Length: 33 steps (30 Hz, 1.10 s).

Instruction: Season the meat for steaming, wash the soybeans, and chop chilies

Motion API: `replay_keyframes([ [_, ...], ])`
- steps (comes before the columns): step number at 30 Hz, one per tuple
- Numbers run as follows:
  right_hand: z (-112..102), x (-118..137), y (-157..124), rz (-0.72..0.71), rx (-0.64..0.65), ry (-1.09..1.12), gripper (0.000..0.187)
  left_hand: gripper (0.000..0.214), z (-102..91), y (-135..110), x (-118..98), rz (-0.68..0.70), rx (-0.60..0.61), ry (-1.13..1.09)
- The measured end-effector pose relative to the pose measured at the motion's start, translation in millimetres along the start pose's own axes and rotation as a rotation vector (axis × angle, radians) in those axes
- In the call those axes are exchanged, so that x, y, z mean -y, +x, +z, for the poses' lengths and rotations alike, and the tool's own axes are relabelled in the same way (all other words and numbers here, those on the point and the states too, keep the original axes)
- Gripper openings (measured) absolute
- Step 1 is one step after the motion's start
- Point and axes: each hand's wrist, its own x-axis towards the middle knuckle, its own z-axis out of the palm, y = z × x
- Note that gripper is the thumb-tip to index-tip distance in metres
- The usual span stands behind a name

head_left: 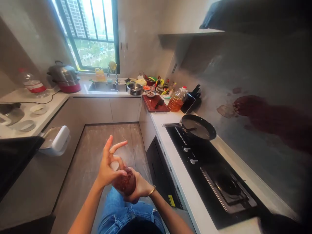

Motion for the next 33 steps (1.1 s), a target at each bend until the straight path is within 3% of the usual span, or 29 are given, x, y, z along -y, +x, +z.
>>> replay_keyframes([
  [3, -46.3, -14.6, 73.2, 0.025, 0.022, -0.045, 0.092, 0.105, -34.3, 66.1, 46.7, 0.033, -0.017, -0.037],
  [6, -90.4, -33.2, 147.4, 0.059, -0.203, -0.116, 0.096, 0.1, -56.1, 149.8, 99.5, 0.004, -0.058, -0.112],
  [9, -137.4, -52.5, 221.4, 0.008, -0.642, -0.121, 0.097, 0.091, -55.2, 245.0, 152.8, -0.13, -0.09, -0.246],
  [14, -249.3, -79.1, 317.4, -0.05, -1.455, -0.061, 0.095, 0.098, -18.6, 379.7, 244.4, -0.327, -0.1, -0.341],
  [18, -354.9, -93.4, 348.9, -0.033, -1.777, -0.107, 0.093, 0.103, 9.6, 446.8, 313.7, -0.498, 0.037, -0.467],
  [23, -454.9, -107.4, 361.5, 0.026, -1.929, -0.154, 0.085, 0.087, 30.7, 519.1, 372.9, -0.819, 0.117, -0.753],
  [28, -516.0, -120.4, 370.6, 0.088, -2.074, -0.163, 0.081, 0.083, 40.9, 586.0, 404.7, -0.926, 0.204, -0.917],
  [33, -540.3, -126.0, 380.4, 0.208, -2.112, -0.142, 0.08, 0.084, 45.8, 637.6, 422.3, -0.921, 0.319, -0.917],
])
